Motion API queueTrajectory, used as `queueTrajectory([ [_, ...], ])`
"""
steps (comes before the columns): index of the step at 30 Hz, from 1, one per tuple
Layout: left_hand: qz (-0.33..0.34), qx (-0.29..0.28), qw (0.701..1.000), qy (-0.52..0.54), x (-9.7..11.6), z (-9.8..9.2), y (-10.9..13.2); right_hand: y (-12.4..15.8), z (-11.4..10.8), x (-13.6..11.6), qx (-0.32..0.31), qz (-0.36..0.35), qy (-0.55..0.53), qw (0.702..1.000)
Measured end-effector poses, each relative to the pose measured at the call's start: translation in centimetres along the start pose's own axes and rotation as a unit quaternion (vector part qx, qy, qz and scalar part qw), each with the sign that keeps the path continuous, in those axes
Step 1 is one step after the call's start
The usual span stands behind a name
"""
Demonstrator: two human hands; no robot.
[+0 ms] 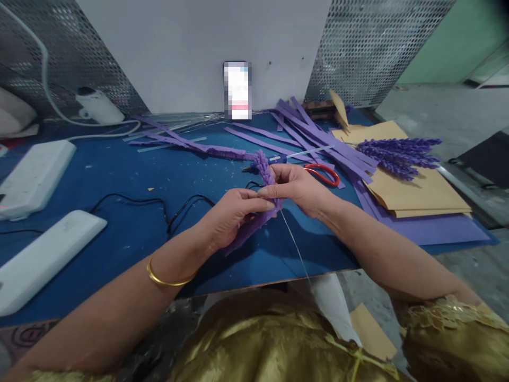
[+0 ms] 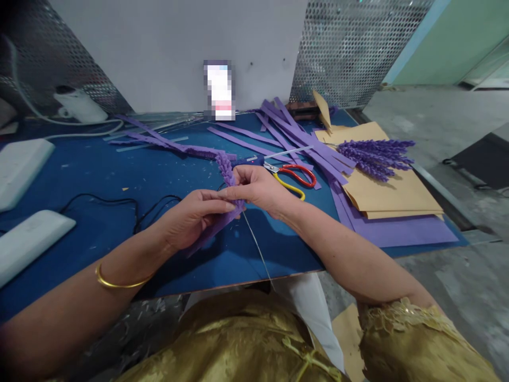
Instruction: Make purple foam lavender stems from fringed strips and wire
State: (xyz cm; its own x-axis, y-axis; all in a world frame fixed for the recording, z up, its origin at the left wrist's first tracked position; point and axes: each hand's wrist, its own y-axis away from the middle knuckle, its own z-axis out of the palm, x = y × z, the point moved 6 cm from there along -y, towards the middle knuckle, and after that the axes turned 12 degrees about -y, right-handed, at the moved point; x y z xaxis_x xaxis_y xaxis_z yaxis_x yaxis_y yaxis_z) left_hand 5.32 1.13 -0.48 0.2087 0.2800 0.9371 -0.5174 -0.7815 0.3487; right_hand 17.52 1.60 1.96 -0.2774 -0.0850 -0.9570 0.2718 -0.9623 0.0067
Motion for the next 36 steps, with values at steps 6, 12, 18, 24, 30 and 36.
queueTrajectory([
  [6,0.007,0.019,1.000,0.006,-0.3,0.1,0.0,0.0,-0.1,0.0,0.039,-0.038,0.048,0.997],
  [12,0.013,0.042,0.999,-0.025,-0.2,0.2,0.1,-0.1,0.0,0.4,0.044,-0.033,0.054,0.997],
  [18,0.022,0.033,0.999,-0.015,0.1,0.2,0.2,-0.2,-0.2,0.3,0.063,-0.048,0.074,0.994],
  [24,0.030,0.053,0.997,-0.045,0.1,0.1,0.2,-0.1,-0.1,0.5,0.065,-0.038,0.067,0.995],
  [30,0.035,0.055,0.998,-0.004,0.2,-0.2,0.2,-0.1,0.2,0.7,0.009,0.005,-0.043,0.999],
  [36,0.038,0.068,0.996,0.038,1.2,-0.9,0.3,-0.7,-0.2,1.0,-0.055,0.040,-0.175,0.982],
])
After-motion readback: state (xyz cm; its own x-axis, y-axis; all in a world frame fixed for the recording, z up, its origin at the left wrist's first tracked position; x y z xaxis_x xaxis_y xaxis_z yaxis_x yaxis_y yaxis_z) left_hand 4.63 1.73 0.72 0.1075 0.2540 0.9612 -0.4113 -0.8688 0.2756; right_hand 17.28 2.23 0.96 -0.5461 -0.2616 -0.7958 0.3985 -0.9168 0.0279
